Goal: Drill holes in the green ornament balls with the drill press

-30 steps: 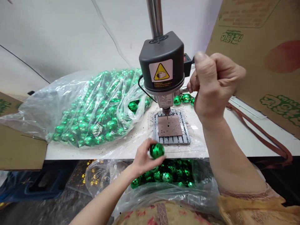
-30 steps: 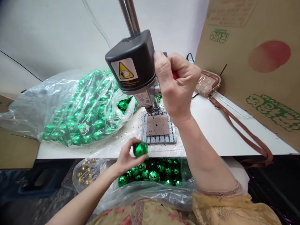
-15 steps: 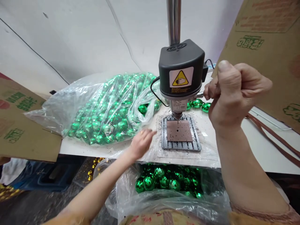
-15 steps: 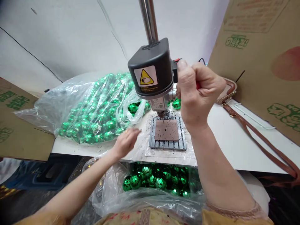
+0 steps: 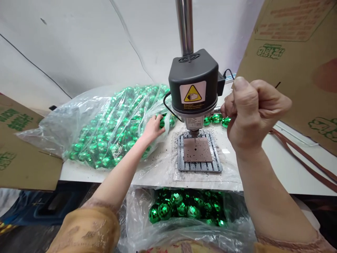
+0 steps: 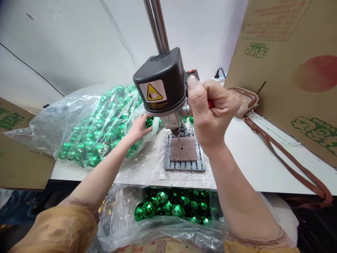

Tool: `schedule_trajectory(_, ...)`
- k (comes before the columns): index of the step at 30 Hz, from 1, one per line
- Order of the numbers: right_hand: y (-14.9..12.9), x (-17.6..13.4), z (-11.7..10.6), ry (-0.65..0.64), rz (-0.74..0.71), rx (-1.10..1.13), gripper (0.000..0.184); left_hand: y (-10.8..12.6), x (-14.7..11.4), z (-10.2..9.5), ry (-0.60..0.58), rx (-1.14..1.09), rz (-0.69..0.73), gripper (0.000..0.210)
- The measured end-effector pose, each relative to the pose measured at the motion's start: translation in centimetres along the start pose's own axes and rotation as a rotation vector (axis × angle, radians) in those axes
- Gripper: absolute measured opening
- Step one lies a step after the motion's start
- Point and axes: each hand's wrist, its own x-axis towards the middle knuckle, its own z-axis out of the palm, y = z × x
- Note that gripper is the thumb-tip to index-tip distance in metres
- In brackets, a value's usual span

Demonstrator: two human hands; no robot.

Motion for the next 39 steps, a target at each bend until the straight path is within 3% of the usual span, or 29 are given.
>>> schedule_trajectory(2,0.0,-0.1,0.0,-0.001,-0.002,-0.002,0.052,1.2,-1.9,-0.2,0.091,-0.267,0.068,0.041)
schedule_trajectory(5,0.0,-0.2,0.0,0.002,-0.005,-0.02,0.051,3.6,-4.9,1.0,0.029,-0.72,0.08,0.042)
schedule_trajectory(8,0.0,-0.2,0.1,0.006,-0.024,-0.077,0.051,5.7,-6.8,3.9,-0.075,-1.148,-0.035,0.048)
schedule_trajectory(12,-0.1,-0.3,0.0,-0.028,-0.033,-0.11,0.049,7.2,-7.2,7.3,-0.037,-1.394,-0.174,0.053)
schedule_trajectory(16,-0.4,-0.2,0.0,-0.037,-0.023,-0.113,0.049,7.6,-6.6,8.3,-0.031,-1.408,-0.162,0.053)
schedule_trajectory(31,-0.9,-0.3,0.2,-0.014,0.001,-0.126,0.051,9.2,-6.6,8.1,-0.151,-1.255,-0.119,0.055)
schedule_trajectory(39,-0.9,-0.2,0.2,-0.005,0.0,-0.193,0.055,10.9,-7.2,7.9,0.011,-0.947,-0.014,0.045)
